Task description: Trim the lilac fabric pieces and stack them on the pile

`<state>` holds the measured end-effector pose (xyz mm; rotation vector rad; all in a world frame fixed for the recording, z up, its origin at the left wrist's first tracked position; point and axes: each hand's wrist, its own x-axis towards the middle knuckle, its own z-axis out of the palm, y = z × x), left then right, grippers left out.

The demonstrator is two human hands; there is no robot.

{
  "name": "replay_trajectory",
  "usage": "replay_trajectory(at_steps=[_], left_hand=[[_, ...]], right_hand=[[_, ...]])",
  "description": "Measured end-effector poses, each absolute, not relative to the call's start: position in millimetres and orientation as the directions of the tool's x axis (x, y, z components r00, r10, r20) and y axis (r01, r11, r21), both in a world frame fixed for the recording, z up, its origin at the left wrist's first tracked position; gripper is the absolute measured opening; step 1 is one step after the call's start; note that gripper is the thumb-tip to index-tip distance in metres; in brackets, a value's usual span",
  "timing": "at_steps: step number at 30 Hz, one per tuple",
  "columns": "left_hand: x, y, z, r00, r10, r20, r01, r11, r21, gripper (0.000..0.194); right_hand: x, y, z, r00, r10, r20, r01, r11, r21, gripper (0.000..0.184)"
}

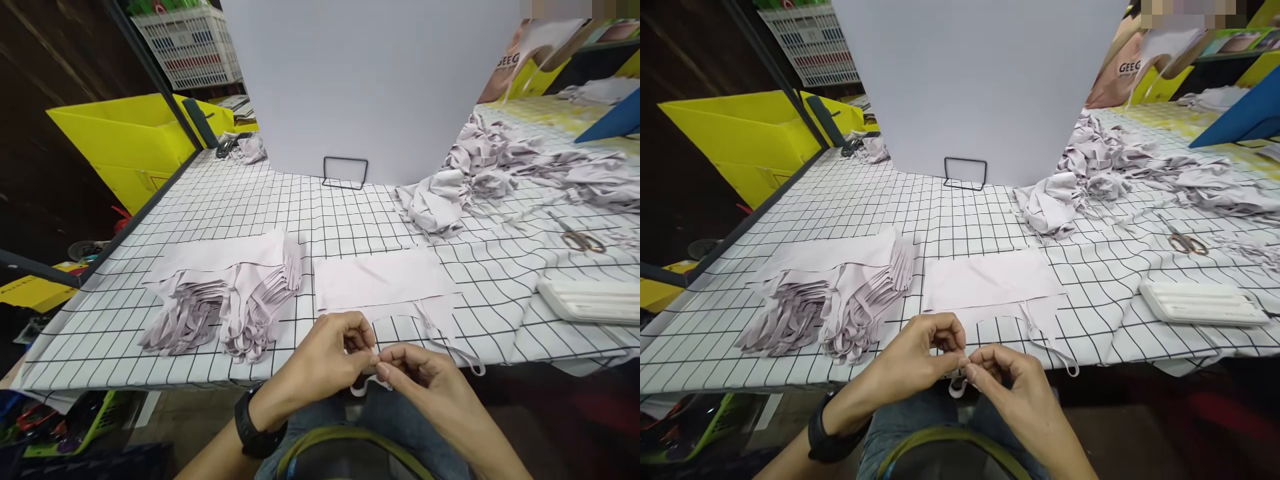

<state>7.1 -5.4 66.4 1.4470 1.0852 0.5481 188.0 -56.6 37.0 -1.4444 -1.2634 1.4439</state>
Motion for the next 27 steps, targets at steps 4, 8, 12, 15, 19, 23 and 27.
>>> replay_trajectory(at_steps=[4,8,12,15,19,23,27], left_hand=[[7,5,60,0.485,0.846,-0.222,0.285,0.087,0.955,0.003],[10,18,37,0.425,0.905,0.029,0.571,-0.293,0.766,0.015],[15,31,18,0.507,0.855,0.109,0.735,-0.494,0.465,0.017],[18,37,13,0.511,0.85,0.125,0.765,-0.516,0.386,0.014],[16,43,7,0.518,0.834,0.189,0.731,-0.546,0.409,0.018],[13,44,1,0.484,0.836,0.258,0.682,-0.545,0.488,0.014],[14,41,-4,0.439,0.827,0.351,0.636,-0.562,0.528,0.014]], right_hand=[[191,-48,36,-0.079,0.957,-0.281,0.163,-0.265,-0.95,0.028],[194,-34,27,0.023,0.924,-0.382,0.031,-0.383,-0.923,0.035],[191,-18,23,0.087,0.894,-0.439,-0.058,-0.435,-0.898,0.039],[187,-9,23,0.123,0.864,-0.487,-0.076,-0.482,-0.873,0.04],[183,-1,20,0.108,0.832,-0.545,-0.04,-0.544,-0.838,0.04],[175,5,19,0.098,0.817,-0.569,-0.035,-0.568,-0.822,0.037],[167,13,22,0.182,0.788,-0.588,-0.103,-0.58,-0.808,0.036]])
